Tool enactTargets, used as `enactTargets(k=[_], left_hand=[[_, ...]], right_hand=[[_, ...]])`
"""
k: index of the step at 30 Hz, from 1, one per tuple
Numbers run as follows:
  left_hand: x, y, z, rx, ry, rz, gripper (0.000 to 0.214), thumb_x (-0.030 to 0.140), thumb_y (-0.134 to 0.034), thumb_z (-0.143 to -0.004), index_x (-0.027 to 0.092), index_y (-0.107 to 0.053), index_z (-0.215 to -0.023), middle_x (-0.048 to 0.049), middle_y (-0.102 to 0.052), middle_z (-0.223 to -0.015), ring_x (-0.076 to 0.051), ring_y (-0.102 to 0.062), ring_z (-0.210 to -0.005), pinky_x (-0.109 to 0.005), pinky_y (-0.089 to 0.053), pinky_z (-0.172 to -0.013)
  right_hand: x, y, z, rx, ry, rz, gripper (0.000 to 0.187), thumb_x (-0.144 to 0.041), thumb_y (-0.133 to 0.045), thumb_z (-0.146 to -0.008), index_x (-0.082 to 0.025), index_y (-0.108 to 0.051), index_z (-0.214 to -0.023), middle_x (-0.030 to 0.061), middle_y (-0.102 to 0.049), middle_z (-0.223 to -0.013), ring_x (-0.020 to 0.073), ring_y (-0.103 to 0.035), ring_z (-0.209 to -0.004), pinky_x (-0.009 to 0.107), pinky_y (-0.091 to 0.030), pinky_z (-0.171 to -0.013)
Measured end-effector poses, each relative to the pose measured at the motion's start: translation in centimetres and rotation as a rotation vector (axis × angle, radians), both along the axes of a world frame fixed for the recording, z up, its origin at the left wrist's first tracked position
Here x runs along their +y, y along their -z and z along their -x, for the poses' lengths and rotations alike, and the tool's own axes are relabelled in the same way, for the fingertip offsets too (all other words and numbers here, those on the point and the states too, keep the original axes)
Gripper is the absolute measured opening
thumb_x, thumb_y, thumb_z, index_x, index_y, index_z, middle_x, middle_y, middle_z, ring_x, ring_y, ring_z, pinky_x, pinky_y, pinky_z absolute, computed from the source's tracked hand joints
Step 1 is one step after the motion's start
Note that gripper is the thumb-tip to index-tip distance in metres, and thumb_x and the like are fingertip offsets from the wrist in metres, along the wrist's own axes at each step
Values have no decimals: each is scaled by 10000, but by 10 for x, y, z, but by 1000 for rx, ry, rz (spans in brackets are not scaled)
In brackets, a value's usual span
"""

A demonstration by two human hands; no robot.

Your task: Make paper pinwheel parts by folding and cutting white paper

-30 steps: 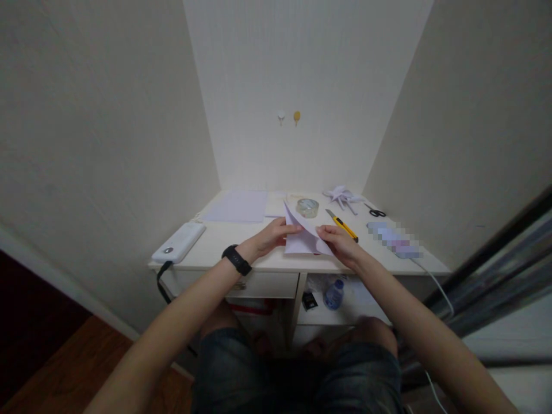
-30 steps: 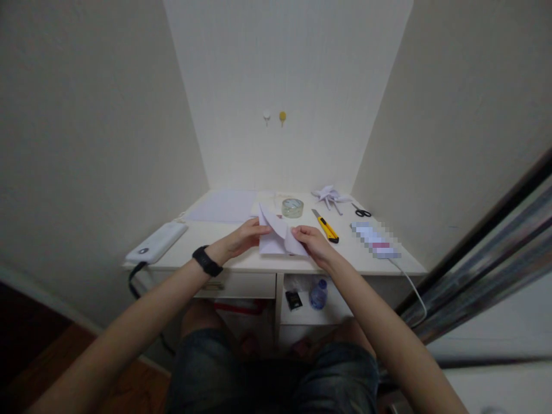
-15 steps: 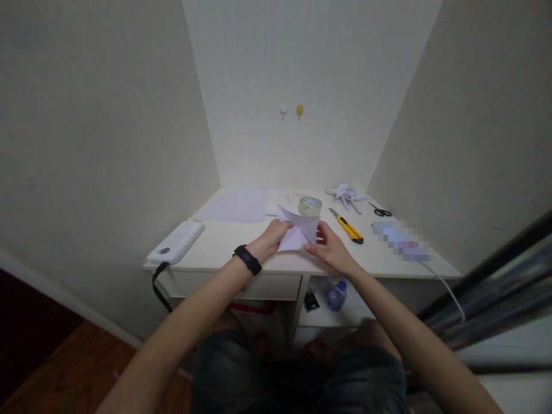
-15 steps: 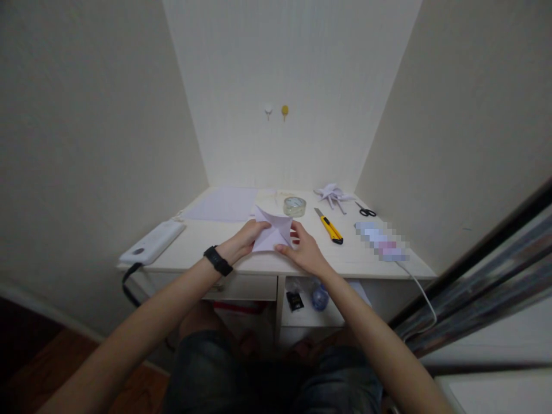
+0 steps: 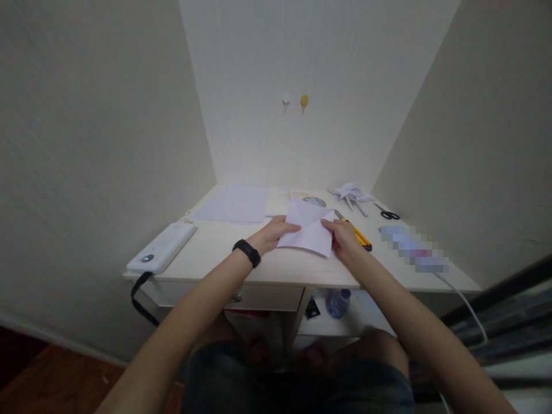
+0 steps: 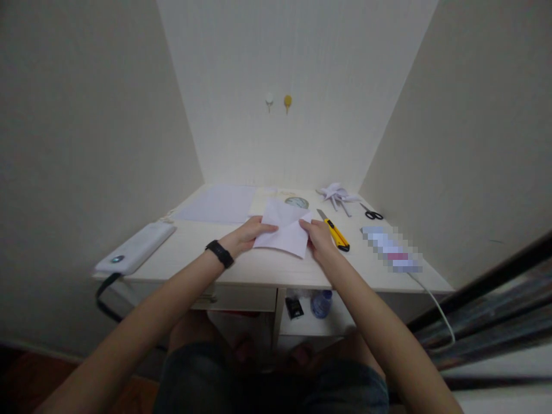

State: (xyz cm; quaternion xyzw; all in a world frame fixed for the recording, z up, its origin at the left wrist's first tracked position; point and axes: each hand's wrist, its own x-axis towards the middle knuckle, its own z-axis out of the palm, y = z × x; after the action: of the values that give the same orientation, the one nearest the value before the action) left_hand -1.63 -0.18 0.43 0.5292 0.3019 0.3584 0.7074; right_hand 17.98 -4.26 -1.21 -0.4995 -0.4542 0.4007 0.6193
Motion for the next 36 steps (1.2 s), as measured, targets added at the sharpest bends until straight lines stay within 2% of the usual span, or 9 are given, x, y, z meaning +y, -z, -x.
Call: enactTargets(k=[3,5,10,14,18,22,26,31,36], left_hand=[[2,4,-2,57,-65,-18,247,83,-692,-701,87,-707,-948,-149,-763,-943,-201,-694,-730,-335,-551,-746],[1,4,-2,97,-119,-36,228,87,-674,-706,90,-710,-930,-154,-760,-986,-201,-692,-739,-338,-550,-759],[1,2,2,122,-203,-57,261,85,-656,-695,104,-705,-950,-166,-736,-1109,-226,-701,-828,-362,-547,-833],[6,5,3,121,-236,-77,241,87,-659,-688,113,-710,-922,-169,-741,-1081,-231,-699,-828,-360,-555,-816],[5,3,4,76,-214,-44,218,69,-659,-700,135,-709,-901,-144,-751,-1029,-221,-697,-809,-364,-567,-802],[-1,-3,3,-4,-191,22,287,24,-636,-696,138,-694,-953,-123,-745,-1046,-217,-693,-818,-384,-576,-786],[-1,-4,3,50,-171,3,262,19,-617,-697,127,-687,-925,-116,-752,-957,-207,-681,-774,-352,-563,-752],[2,-2,3,56,-145,-16,237,27,-602,-693,108,-670,-905,-114,-735,-899,-174,-660,-717,-302,-533,-729],[2,-4,4,-71,-109,81,280,64,-587,-704,102,-632,-978,-110,-709,-888,-169,-656,-740,-311,-552,-752]], right_hand=[[-2,-1,-3,46,30,121,300,-456,-745,-696,-210,-582,-753,22,-649,-669,171,-604,-524,295,-488,-484],[-5,-4,-9,-56,109,73,384,-568,-685,-742,-206,-609,-846,35,-670,-719,187,-628,-562,304,-492,-509],[-11,-11,-40,-792,494,-96,457,-562,-474,-900,-179,-632,-1092,117,-735,-882,281,-681,-847,412,-501,-772],[-12,-5,-62,-1191,583,-86,409,-429,-502,-894,-121,-655,-1116,194,-719,-1020,356,-617,-1016,480,-456,-881],[-13,1,-67,-1189,552,-221,383,-365,-519,-883,-115,-662,-1136,209,-689,-1089,368,-583,-1062,520,-443,-941],[-21,-1,-54,-1155,248,-445,612,-194,-568,-802,-212,-503,-1410,142,-589,-1292,303,-598,-1071,478,-472,-970],[-30,-4,-35,-1177,44,-400,712,-219,-629,-792,-287,-451,-1478,114,-585,-1263,274,-635,-979,441,-519,-885],[-36,-3,-20,-1125,-52,-350,426,-400,-699,-818,-249,-705,-1217,77,-732,-963,252,-668,-814,398,-525,-791],[-40,-3,-15,-900,71,-389,244,-419,-628,-870,-244,-793,-830,73,-769,-884,259,-691,-840,405,-527,-806]])
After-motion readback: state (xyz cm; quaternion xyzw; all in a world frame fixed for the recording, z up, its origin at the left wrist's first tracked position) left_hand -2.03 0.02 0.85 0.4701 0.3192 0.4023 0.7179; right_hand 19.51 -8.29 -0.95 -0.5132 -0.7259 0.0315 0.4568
